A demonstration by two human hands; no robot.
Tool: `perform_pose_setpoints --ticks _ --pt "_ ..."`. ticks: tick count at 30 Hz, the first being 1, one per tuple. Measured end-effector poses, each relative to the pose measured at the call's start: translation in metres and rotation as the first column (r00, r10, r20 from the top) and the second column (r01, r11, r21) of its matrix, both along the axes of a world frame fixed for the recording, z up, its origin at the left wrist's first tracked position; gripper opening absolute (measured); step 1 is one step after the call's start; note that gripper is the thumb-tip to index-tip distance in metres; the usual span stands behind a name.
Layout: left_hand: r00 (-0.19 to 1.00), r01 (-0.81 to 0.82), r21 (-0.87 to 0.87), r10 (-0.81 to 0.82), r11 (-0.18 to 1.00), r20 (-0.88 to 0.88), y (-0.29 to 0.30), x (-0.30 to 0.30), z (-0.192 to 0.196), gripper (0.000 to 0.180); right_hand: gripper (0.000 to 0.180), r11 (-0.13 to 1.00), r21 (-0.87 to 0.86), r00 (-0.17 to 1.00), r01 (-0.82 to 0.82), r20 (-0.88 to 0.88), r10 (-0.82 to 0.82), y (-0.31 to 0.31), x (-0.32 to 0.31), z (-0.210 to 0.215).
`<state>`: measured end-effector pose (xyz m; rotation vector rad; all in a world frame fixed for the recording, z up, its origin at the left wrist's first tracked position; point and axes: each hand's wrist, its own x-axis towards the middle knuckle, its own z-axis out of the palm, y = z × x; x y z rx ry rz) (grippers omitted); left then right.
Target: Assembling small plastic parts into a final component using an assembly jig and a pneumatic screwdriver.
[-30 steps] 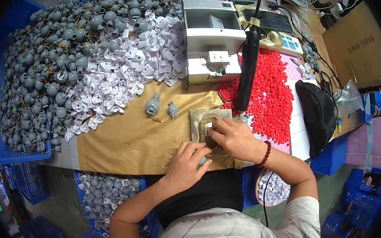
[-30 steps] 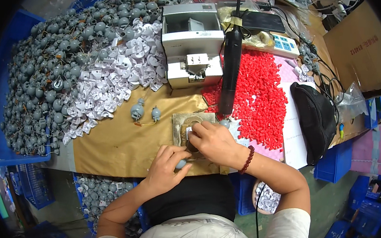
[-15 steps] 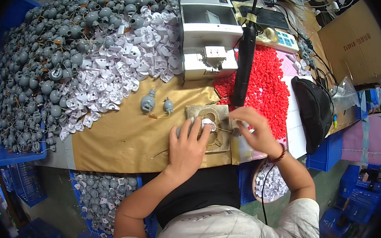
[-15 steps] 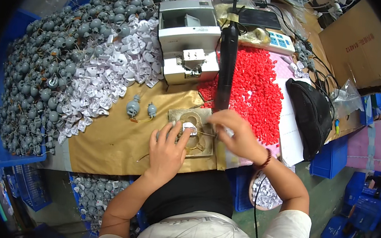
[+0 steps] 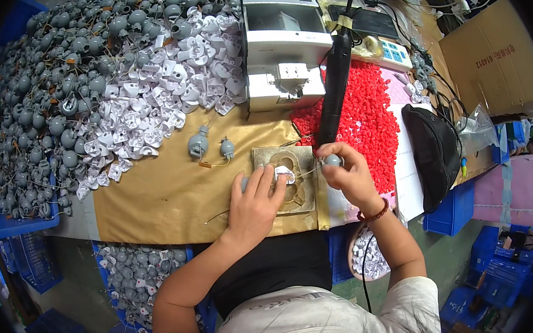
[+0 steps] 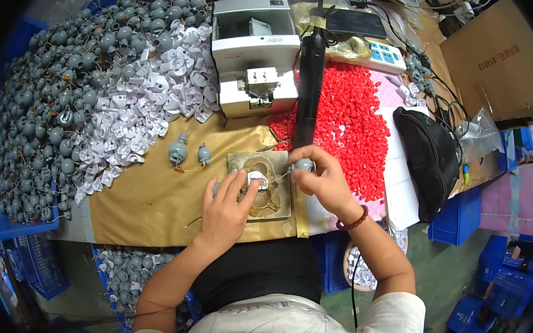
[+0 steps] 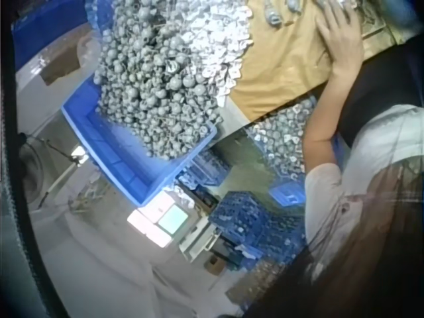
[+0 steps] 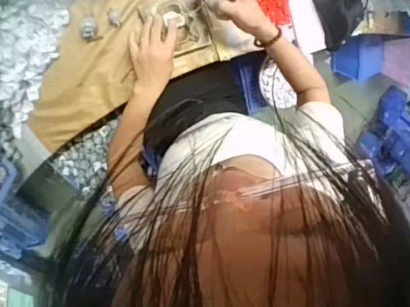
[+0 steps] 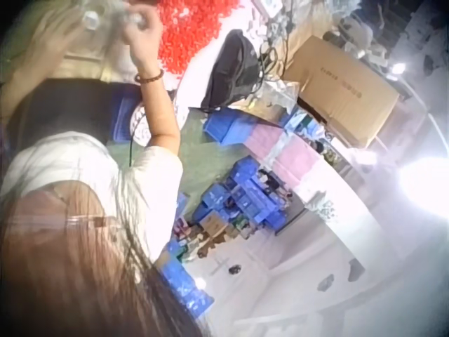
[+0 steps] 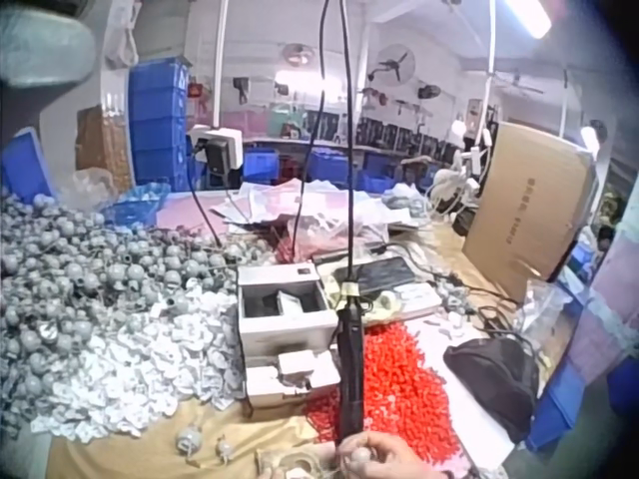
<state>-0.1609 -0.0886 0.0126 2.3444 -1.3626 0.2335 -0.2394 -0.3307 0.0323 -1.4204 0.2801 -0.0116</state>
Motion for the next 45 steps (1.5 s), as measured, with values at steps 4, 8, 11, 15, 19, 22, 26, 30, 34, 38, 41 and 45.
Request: perform_pose_setpoints --ticks 4,8,11,15,19,22,26,30,34,38,41,45 --pt "1.000 0.010 0.002 -0.010 1.000 -0.007 0.000 0.001 -0.001 0.039 0.033 0.882 0.471 1.000 -0.008 -0.020 0.020 0.010 0.020 0.011" --pt "1.000 0.018 -0.011 -0.018 1.000 -0.015 0.002 0.004 0.001 0.037 0.030 0.857 0.503 0.987 -0.115 -0.036 0.154 0.012 0.035 0.014" --pt "0.999 0.042 -0.038 -0.043 0.998 -0.027 0.001 0.007 -0.001 0.035 0.024 0.986 0.032 0.978 -0.161 -0.131 0.164 0.015 0.040 0.007" --pt "0.998 0.052 -0.051 -0.053 0.997 -0.028 0.003 0.009 -0.004 0.035 0.025 0.827 -0.542 0.989 -0.150 -0.069 0.134 0.028 0.040 0.001" --pt "0.997 0.052 -0.083 -0.056 0.995 -0.046 0.001 0.011 -0.003 0.035 0.029 0.641 -0.767 0.982 -0.021 0.103 0.156 0.032 0.037 -0.012" --pt "0.993 0.011 -0.145 -0.028 0.989 -0.117 -0.004 0.014 0.000 0.037 0.038 0.555 -0.828 0.980 0.078 0.165 0.108 0.039 0.032 -0.017" --pt "0.980 -0.082 -0.166 0.049 0.983 -0.194 -0.022 0.018 0.009 0.038 0.047 0.580 -0.808 0.977 0.104 0.193 0.093 0.043 0.030 -0.015" --pt "0.982 -0.094 -0.123 0.071 0.988 -0.178 -0.027 0.019 0.008 0.036 0.049 0.629 -0.660 0.853 0.410 0.522 -0.007 0.016 0.047 -0.006" --pt "0.981 -0.083 -0.127 0.058 0.988 -0.187 -0.030 0.021 0.008 0.036 0.058 0.370 -0.737 0.824 0.566 0.503 -0.259 -0.033 0.091 -0.005" --pt "0.976 -0.078 -0.153 0.045 0.985 -0.211 -0.026 0.021 0.007 0.035 0.061 0.762 -0.504 0.911 0.406 0.162 -0.379 -0.038 0.100 0.002" --pt "0.974 -0.090 -0.165 0.052 0.982 -0.219 -0.028 0.024 0.008 0.035 0.065 0.684 -0.230 0.668 0.693 0.563 -0.487 -0.014 0.098 0.029" --pt "0.968 -0.089 -0.154 0.049 0.984 -0.247 -0.025 0.022 0.011 0.035 0.054 0.862 -0.130 0.601 0.489 0.767 -0.226 0.003 0.116 0.106"
